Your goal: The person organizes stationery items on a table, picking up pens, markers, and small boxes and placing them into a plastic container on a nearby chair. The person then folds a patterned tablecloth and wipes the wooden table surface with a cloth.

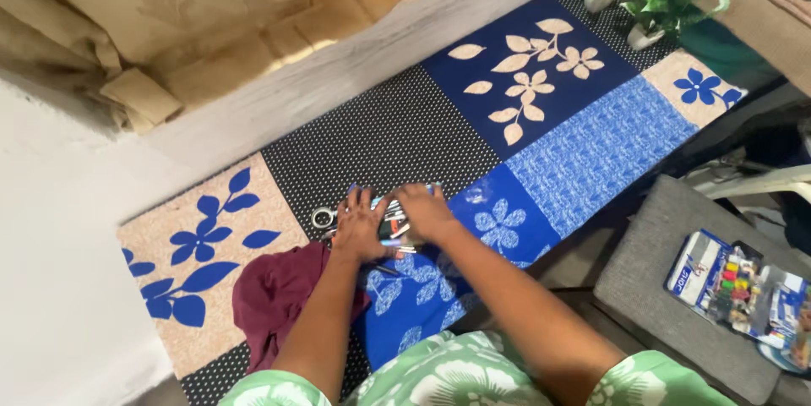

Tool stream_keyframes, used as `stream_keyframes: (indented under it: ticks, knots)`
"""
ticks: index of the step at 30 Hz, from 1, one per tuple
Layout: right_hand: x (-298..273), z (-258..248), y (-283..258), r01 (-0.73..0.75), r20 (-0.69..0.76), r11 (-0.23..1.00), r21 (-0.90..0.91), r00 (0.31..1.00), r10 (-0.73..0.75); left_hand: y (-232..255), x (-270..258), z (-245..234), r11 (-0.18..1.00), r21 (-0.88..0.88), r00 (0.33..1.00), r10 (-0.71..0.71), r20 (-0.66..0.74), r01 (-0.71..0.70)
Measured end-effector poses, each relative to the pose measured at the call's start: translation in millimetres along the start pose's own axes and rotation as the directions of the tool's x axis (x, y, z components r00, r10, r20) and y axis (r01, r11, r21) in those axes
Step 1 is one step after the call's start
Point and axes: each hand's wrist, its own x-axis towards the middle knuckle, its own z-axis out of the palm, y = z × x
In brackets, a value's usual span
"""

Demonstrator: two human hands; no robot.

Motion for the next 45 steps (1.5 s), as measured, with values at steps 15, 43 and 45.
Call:
stream_keyframes:
  ticks: [15,43,45]
  knots:
    - [20.3,2.3,11.8,-0.288,0.185,0.955,0.07,0.944,0.272,-3.6,56.1,20.5,0.923,0.163,0.937,0.34,0.084,-0.35]
    - [1.6,-11.8,13.6,-0.341,-0.083,0.936,0.092,0.934,0.348,-79.5,-20.2,23.3,0.986,0.166,0.962,0.045,-0.268,0.001]
    - [-3.0,-13.5,32.8,-0.388,-0.01,0.912,0.135,0.92,0.393,-75.1,-21.0,22.3,0.984,0.176,0.946,0.069,-0.316,-0.013]
